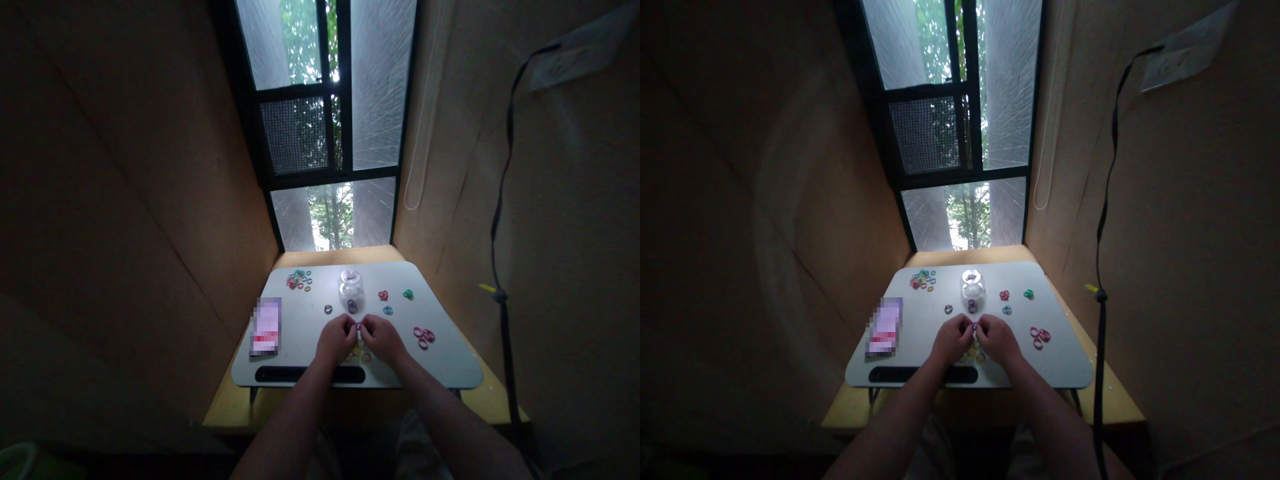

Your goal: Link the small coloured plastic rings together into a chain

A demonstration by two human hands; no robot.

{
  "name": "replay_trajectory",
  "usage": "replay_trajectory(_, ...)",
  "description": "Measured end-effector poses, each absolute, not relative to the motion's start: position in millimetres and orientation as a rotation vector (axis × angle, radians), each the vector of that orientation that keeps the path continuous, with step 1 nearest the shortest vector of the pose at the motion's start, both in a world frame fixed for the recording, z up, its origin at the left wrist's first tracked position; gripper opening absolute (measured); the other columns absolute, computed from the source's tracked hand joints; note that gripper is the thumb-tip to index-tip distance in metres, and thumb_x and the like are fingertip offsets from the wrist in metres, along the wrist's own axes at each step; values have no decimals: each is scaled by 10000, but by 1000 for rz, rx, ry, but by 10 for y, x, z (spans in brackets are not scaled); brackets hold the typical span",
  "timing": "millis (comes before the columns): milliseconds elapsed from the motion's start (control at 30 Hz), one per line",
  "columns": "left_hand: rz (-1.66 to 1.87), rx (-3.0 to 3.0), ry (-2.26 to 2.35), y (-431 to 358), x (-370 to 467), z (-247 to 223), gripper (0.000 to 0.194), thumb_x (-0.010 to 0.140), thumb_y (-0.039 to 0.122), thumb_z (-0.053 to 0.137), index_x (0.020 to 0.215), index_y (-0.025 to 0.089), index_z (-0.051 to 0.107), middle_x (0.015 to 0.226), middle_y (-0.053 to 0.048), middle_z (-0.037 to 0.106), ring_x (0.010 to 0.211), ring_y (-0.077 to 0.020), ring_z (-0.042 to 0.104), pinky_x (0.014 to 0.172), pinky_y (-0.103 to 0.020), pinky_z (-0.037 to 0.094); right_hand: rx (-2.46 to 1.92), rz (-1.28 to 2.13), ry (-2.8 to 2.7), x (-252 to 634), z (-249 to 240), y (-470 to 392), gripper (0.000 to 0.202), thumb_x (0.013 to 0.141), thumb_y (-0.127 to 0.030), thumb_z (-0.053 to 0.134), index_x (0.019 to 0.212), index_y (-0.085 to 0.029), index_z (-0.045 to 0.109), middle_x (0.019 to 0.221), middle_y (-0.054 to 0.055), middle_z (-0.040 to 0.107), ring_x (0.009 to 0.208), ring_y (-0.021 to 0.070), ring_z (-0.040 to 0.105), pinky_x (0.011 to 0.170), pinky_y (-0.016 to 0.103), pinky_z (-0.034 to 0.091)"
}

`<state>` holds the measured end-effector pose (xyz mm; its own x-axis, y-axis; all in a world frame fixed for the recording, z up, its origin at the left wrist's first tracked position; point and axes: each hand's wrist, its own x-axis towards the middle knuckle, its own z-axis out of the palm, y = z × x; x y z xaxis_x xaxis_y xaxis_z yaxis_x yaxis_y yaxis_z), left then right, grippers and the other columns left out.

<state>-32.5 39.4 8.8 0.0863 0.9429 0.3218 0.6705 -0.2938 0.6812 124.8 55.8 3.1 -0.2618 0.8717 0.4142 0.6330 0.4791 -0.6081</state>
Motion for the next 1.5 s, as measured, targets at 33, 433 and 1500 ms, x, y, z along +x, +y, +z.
replay_trajectory(33, 1045, 2015, 1593, 394, -325, 88, 117, 829, 266, 534, 781, 186, 605, 700, 8, 614, 632, -119, 529, 592, -229, 357, -1242, 416, -1997, 1248, 28, 560, 189, 836, -261, 484, 663, -197, 526, 632, -2, 575, 599, 131, 511, 577, 240, 323)
replay_trajectory(433, 1044, 2006, 1587, 385, -315, 95, 107, 823, 258, 532, 768, 187, 590, 671, 19, 602, 605, -110, 519, 578, -227, 344, -1223, 437, -1994, 1252, 38, 542, 197, 839, -254, 483, 654, -195, 521, 620, -11, 551, 590, 126, 490, 568, 236, 314)
replay_trajectory(1500, 994, 1997, 1605, 409, -308, 105, 129, 832, 274, 531, 786, 183, 611, 688, 11, 614, 615, -113, 513, 582, -227, 359, -1216, 493, -1979, 1266, 63, 563, 176, 817, -233, 507, 658, -189, 566, 628, -1, 582, 588, 123, 492, 571, 232, 330)
